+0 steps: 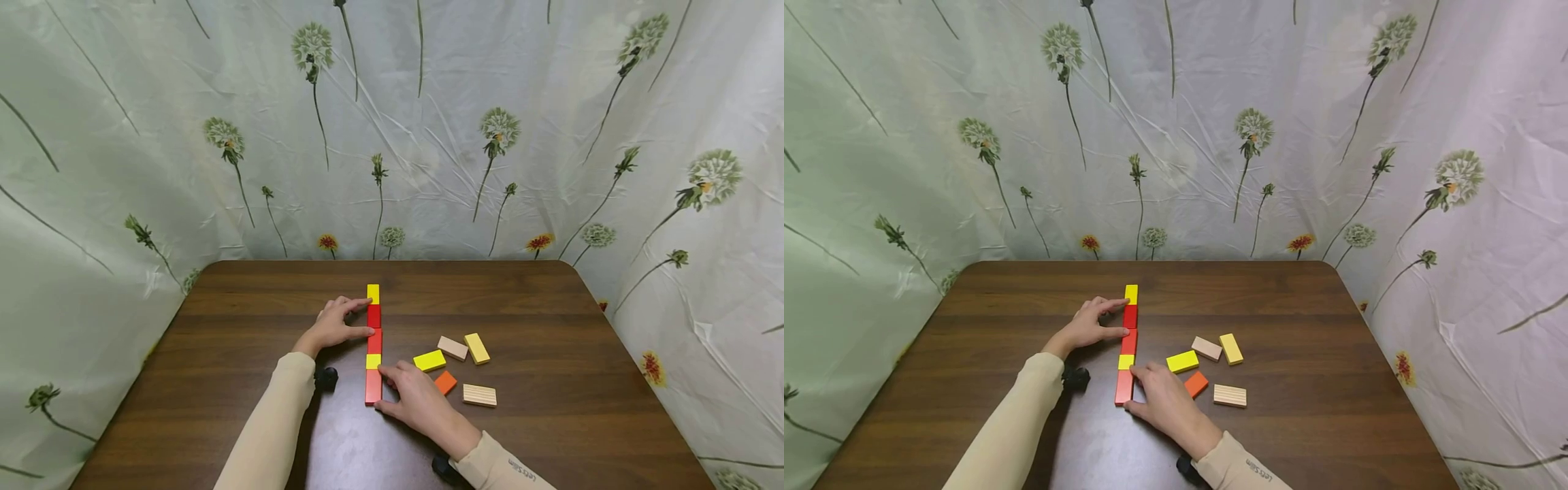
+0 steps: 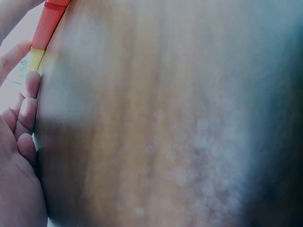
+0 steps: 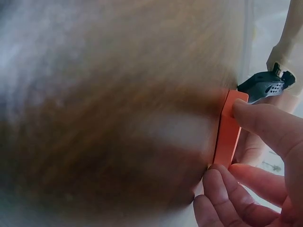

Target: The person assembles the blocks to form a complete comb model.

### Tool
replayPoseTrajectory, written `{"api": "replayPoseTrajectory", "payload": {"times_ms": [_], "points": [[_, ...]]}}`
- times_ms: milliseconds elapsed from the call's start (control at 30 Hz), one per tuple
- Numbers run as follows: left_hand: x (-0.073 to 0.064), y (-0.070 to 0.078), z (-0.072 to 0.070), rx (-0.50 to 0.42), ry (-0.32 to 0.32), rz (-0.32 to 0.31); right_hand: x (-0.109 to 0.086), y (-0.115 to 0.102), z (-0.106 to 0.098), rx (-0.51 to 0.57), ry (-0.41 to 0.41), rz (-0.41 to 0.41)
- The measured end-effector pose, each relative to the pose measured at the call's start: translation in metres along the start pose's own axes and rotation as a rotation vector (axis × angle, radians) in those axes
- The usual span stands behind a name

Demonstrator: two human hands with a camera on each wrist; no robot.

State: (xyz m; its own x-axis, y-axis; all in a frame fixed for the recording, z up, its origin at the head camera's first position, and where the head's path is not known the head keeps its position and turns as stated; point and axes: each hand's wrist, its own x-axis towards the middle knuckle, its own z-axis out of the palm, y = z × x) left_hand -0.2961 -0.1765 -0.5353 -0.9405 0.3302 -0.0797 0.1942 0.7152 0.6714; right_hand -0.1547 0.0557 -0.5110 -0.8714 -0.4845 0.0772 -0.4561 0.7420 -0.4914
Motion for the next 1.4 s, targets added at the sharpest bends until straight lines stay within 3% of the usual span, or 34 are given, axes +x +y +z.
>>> {"api": "replayPoseTrajectory", "payload": {"times_ms": [767,967,1200,1400], "points": [[-0.002,0.001,-0.001,0.016,-0.005,-0.002,-0.008,-0.001,-0.008,-0.010,-0.039,0.015],[-0.002,0.001,-0.001,0.016,-0.010,-0.002,-0.015,0.002,-0.019,0.047,-0.006,0.051],[-0.001,-0.001,-0.001,0.004,-0.004,-0.004,-0.029,0.009,-0.033,0.059,0.104,0.085],[0.000,-0.002,-0.002,0.009,-0.002,0.010,-0.036,0.020,-0.043,0.056,0.161,0.214]]}}
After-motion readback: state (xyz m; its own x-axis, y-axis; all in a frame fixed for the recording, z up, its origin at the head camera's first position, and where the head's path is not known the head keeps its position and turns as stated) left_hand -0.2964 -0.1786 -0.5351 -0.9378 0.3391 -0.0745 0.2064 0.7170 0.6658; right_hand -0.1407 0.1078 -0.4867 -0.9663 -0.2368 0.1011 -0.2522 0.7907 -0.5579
